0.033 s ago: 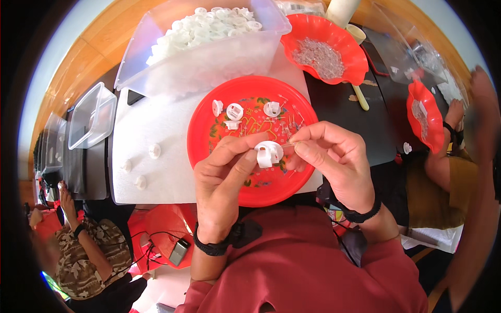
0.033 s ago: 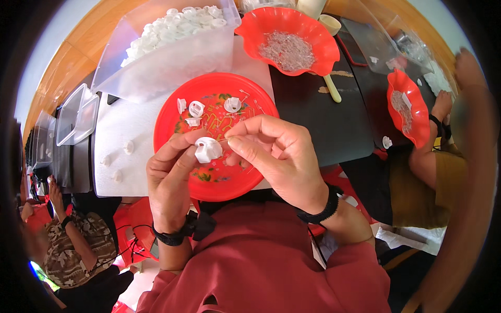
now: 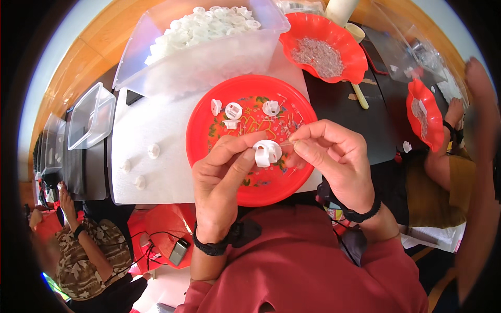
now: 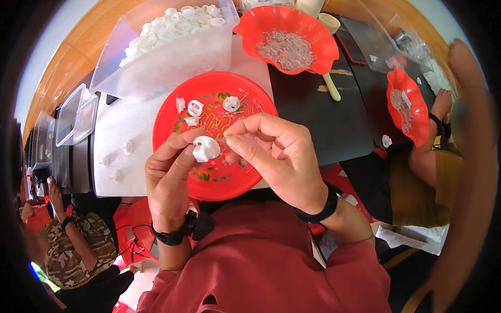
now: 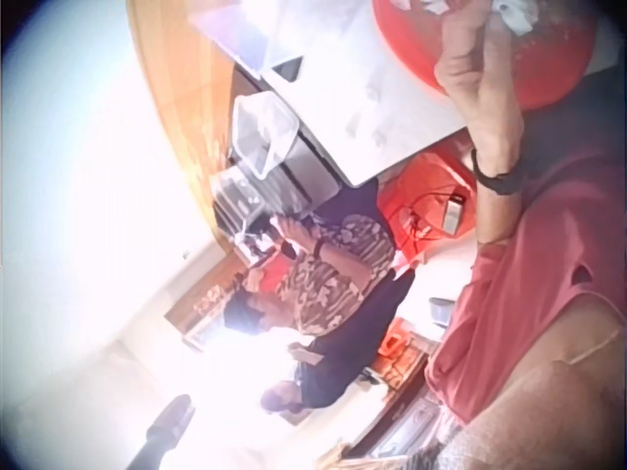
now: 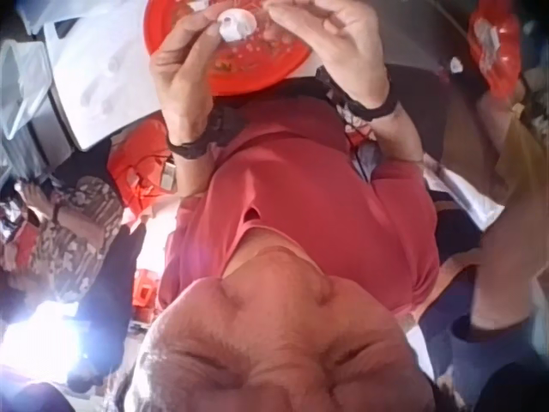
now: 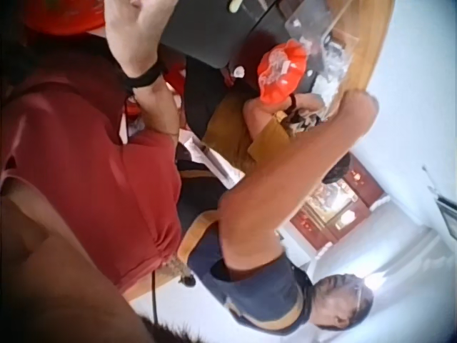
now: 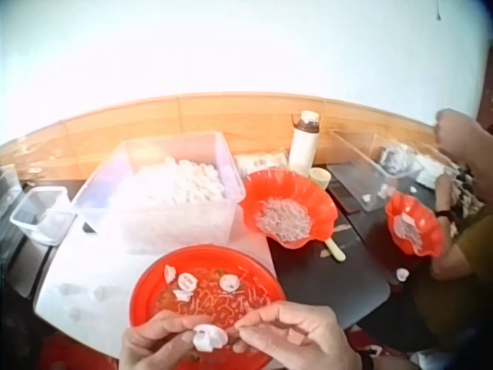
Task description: The recorder is assembling small white plastic components by inserting pins or connectors into circular housings.
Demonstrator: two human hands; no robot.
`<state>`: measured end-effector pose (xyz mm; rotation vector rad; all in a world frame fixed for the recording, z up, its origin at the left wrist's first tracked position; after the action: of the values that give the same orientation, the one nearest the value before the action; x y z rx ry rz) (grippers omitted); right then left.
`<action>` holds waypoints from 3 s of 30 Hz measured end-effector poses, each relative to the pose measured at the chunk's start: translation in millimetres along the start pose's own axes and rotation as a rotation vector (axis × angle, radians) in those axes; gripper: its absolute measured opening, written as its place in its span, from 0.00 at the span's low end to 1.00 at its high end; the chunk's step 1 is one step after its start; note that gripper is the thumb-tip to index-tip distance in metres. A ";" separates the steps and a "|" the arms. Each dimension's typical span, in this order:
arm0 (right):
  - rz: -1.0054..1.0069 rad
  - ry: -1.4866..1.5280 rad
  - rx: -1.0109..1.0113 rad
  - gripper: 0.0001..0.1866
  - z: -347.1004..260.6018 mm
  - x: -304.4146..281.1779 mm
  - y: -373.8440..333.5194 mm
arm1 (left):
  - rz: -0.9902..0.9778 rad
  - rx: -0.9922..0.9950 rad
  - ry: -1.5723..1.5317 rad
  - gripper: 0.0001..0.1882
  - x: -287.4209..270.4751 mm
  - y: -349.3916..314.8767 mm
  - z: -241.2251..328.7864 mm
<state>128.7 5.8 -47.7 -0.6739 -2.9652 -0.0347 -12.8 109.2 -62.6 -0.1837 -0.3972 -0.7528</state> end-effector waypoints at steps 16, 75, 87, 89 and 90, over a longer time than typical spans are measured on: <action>0.142 -0.632 -0.442 0.05 -29.3 5.2 -3.4 | 0.081 0.139 0.144 0.15 2.4 0.0 3.7; 0.151 -1.041 -0.893 0.13 -39.8 29.1 -4.4 | 0.145 0.123 0.055 0.16 -7.9 -2.8 6.4; 0.111 -1.118 -1.064 0.16 -39.9 35.6 -3.9 | 0.217 0.150 0.058 0.15 -7.2 -9.5 11.5; 0.080 -1.191 -1.105 0.13 -39.3 37.0 -4.5 | 0.215 0.141 0.043 0.15 -8.2 -9.6 11.0; 0.081 -1.192 -1.107 0.13 -39.2 36.4 -4.0 | 0.222 0.156 0.067 0.16 -7.5 -9.0 11.2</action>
<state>98.0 16.2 -5.0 -1.1949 -3.7331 -2.0231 -27.2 110.8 -55.3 -0.0546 -0.3633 -0.5058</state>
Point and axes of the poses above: each hand's wrist, its own y-axis towards the middle knuckle, its own x-axis out of the palm, z = x × y, the point moved 4 cm from there along y, towards the middle knuckle, and after that the axes turned 7 degrees about -y, right-handed, at the moved point
